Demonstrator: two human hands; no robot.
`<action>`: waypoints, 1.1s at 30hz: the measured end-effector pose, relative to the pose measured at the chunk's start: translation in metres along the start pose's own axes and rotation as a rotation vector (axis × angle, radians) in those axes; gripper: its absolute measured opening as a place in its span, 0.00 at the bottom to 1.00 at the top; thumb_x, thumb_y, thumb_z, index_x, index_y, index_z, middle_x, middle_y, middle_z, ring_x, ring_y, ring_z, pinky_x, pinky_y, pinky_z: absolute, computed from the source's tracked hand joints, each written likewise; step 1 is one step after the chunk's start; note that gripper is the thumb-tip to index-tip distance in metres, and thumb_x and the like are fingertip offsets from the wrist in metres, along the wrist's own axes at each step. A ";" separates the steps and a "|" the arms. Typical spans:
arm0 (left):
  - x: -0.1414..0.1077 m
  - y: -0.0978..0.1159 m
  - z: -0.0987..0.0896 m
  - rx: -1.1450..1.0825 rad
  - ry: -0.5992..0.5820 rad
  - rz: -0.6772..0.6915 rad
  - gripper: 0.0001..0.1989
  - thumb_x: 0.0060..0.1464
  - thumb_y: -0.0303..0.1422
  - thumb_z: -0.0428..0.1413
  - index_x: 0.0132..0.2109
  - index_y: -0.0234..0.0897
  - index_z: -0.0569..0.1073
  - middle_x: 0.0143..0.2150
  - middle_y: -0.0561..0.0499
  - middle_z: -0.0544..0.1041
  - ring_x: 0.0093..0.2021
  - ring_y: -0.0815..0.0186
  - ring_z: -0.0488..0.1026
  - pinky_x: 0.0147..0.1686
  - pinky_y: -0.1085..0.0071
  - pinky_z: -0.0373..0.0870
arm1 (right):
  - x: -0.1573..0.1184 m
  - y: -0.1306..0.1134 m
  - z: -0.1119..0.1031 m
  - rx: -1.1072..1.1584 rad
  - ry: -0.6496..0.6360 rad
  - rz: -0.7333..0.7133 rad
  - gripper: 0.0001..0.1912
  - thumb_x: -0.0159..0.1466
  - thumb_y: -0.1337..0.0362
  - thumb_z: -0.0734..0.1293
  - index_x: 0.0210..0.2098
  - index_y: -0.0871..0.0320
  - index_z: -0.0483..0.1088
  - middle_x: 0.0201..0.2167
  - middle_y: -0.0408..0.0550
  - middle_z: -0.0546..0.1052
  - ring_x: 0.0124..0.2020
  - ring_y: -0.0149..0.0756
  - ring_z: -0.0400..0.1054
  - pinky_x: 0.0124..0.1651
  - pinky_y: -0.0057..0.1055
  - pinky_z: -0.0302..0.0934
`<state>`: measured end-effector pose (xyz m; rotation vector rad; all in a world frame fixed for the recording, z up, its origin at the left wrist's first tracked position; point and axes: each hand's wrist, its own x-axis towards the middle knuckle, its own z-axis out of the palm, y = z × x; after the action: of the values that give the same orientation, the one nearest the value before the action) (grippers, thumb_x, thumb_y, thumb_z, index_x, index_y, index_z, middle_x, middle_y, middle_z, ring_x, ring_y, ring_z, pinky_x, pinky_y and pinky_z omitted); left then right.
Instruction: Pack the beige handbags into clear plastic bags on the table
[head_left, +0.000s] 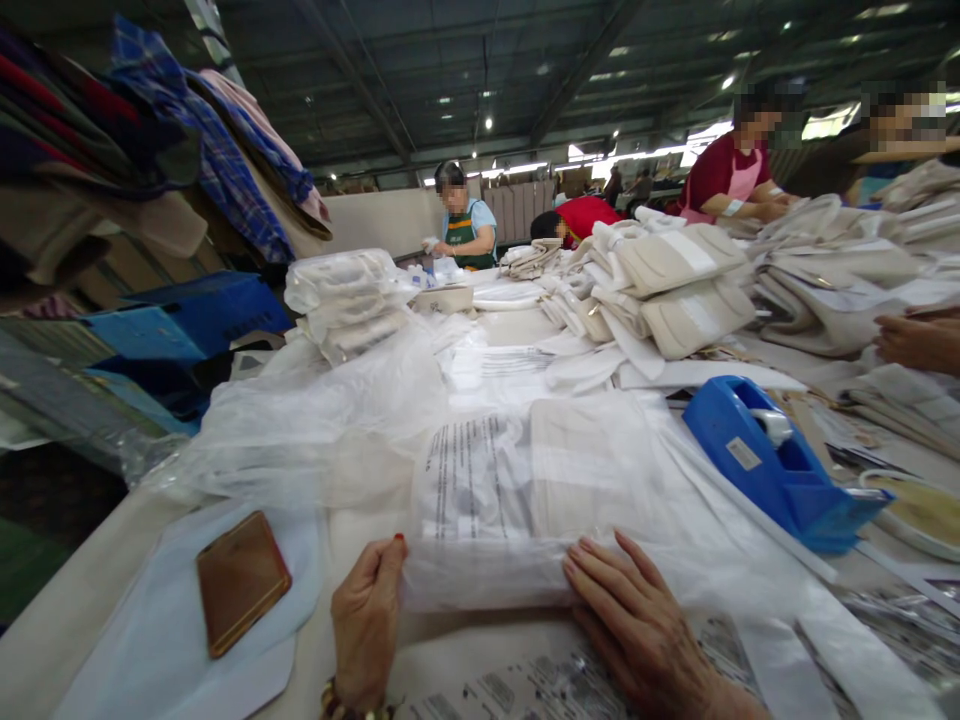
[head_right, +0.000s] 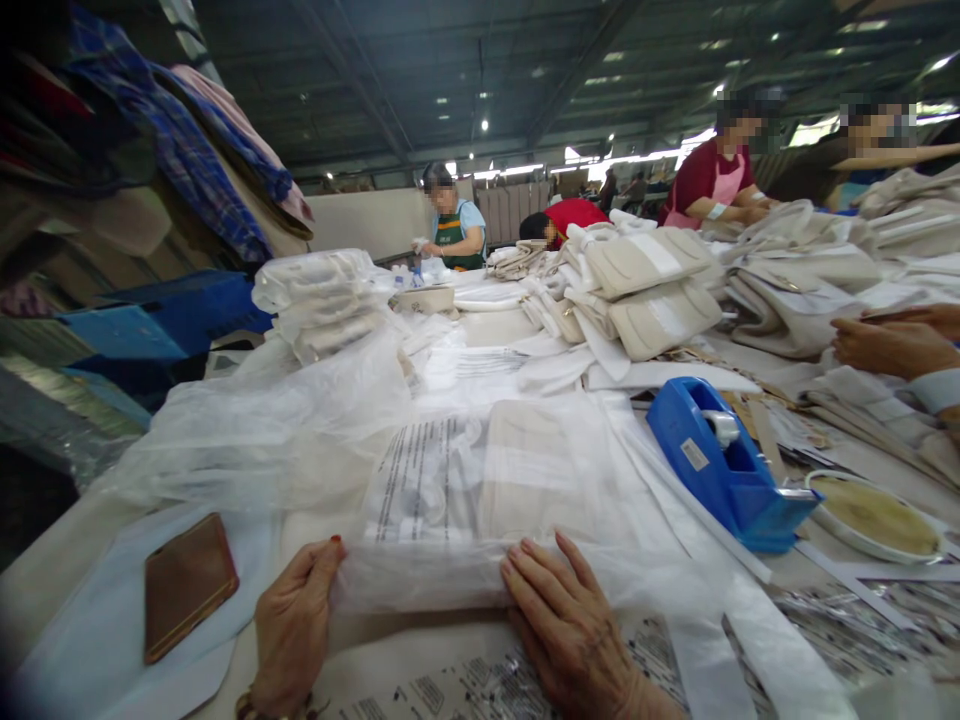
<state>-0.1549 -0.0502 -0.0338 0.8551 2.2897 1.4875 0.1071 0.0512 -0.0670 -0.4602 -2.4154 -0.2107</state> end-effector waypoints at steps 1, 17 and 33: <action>0.001 0.001 0.003 0.017 0.014 -0.010 0.15 0.50 0.46 0.50 0.29 0.39 0.71 0.21 0.58 0.66 0.25 0.69 0.61 0.25 0.76 0.59 | 0.000 0.000 -0.001 -0.003 -0.005 0.000 0.19 0.61 0.70 0.61 0.52 0.63 0.65 0.49 0.52 0.73 0.56 0.40 0.61 0.65 0.47 0.40; 0.008 -0.006 0.015 0.200 0.104 -0.075 0.17 0.40 0.49 0.49 0.29 0.42 0.72 0.27 0.54 0.75 0.31 0.62 0.71 0.30 0.72 0.64 | 0.011 -0.008 -0.019 0.137 -0.181 0.197 0.27 0.57 0.71 0.61 0.56 0.61 0.58 0.51 0.53 0.70 0.54 0.41 0.61 0.63 0.48 0.41; 0.011 -0.005 0.008 0.267 0.057 -0.093 0.16 0.43 0.49 0.48 0.31 0.44 0.72 0.29 0.54 0.77 0.34 0.60 0.73 0.34 0.70 0.67 | 0.000 0.025 -0.034 0.069 -0.370 0.396 0.42 0.54 0.55 0.65 0.63 0.62 0.49 0.60 0.58 0.60 0.61 0.52 0.52 0.62 0.58 0.31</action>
<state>-0.1608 -0.0391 -0.0408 0.7689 2.5722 1.1994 0.1367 0.0657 -0.0400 -1.0039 -2.6076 0.1434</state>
